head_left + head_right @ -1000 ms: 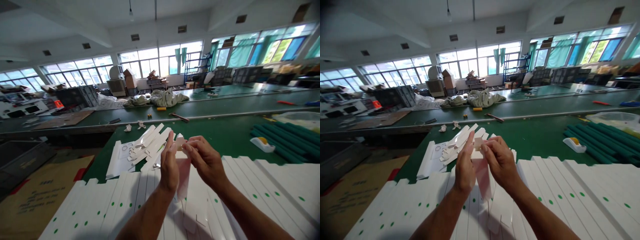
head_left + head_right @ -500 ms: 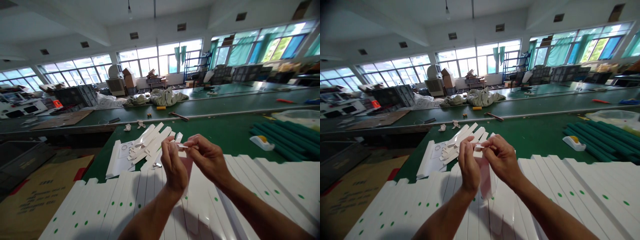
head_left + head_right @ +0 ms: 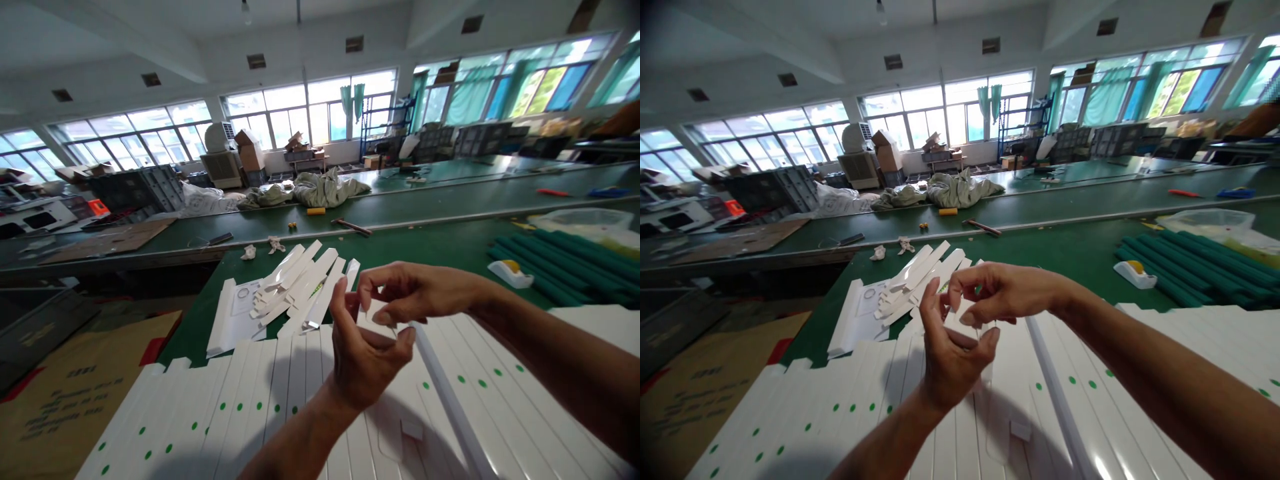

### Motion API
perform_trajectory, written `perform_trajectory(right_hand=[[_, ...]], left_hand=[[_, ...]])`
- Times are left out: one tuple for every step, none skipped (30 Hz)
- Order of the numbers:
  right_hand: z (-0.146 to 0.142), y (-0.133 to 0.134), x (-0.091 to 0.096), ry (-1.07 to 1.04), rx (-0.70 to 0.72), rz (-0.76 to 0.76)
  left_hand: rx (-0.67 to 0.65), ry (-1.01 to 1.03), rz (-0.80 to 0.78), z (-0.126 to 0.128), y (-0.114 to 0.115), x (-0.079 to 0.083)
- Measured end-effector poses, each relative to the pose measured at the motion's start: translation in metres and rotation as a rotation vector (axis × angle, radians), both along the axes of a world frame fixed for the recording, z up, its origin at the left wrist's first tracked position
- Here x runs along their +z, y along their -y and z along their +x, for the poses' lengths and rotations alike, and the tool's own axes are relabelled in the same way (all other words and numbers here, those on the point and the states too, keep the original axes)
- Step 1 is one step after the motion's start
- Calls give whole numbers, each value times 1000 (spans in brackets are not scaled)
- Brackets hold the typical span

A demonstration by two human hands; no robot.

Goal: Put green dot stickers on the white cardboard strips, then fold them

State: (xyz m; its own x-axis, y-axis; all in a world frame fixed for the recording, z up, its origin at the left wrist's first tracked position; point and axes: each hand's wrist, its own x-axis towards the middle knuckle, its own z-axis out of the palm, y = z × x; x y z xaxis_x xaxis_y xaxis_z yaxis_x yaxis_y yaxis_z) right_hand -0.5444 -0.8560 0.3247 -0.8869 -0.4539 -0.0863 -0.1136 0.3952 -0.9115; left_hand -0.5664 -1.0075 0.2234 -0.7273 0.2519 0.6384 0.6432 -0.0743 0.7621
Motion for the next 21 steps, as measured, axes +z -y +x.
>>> perform_trajectory(right_hand=[[-2,1,1,-3,14,-15],[-4,3,1,-16,22,-24],[-5,5,2,-35,28,-23],[-6,7,3,-52,31,-7],[-5,9,5,-67,29,23],[-5,11,6,-85,14,70],[-3,12,9,-105,-12,131],[-2,14,11,-126,-43,201],[0,16,14,-143,-73,273],[2,18,17,-156,-94,342],[4,20,20,-164,-100,405],[6,23,23,-170,-95,458],[7,25,26,-178,-82,503],[8,28,29,-192,-69,542],[9,31,31,-207,-58,578],[10,33,34,-222,-50,609],[12,35,35,-234,-48,635],[13,36,36,-245,-47,654],[14,36,36,-257,-45,668],[15,36,36,-271,-39,674],[16,35,35,-283,-30,672]], left_hand=[[20,-24,-4,1,0,0],[32,-45,-6,2,1,0],[42,-64,-6,2,1,0],[55,-80,-4,2,1,0],[65,-94,-3,2,1,-1],[73,-106,0,2,0,-3],[79,-115,4,2,0,-5],[84,-122,7,2,0,-7],[86,-128,11,2,0,-9],[83,-132,14,3,-1,-11],[77,-134,15,3,-1,-13],[67,-130,16,3,-1,-16],[51,-121,15,3,-1,-17],[33,-111,17,4,-1,-19],[19,-104,20,4,-1,-19],[14,-104,25,5,-2,-20],[15,-112,28,5,-2,-20],[22,-129,29,6,-2,-20],[36,-149,28,7,-2,-20],[54,-165,25,8,-1,-20],[68,-176,22,9,-1,-21]])
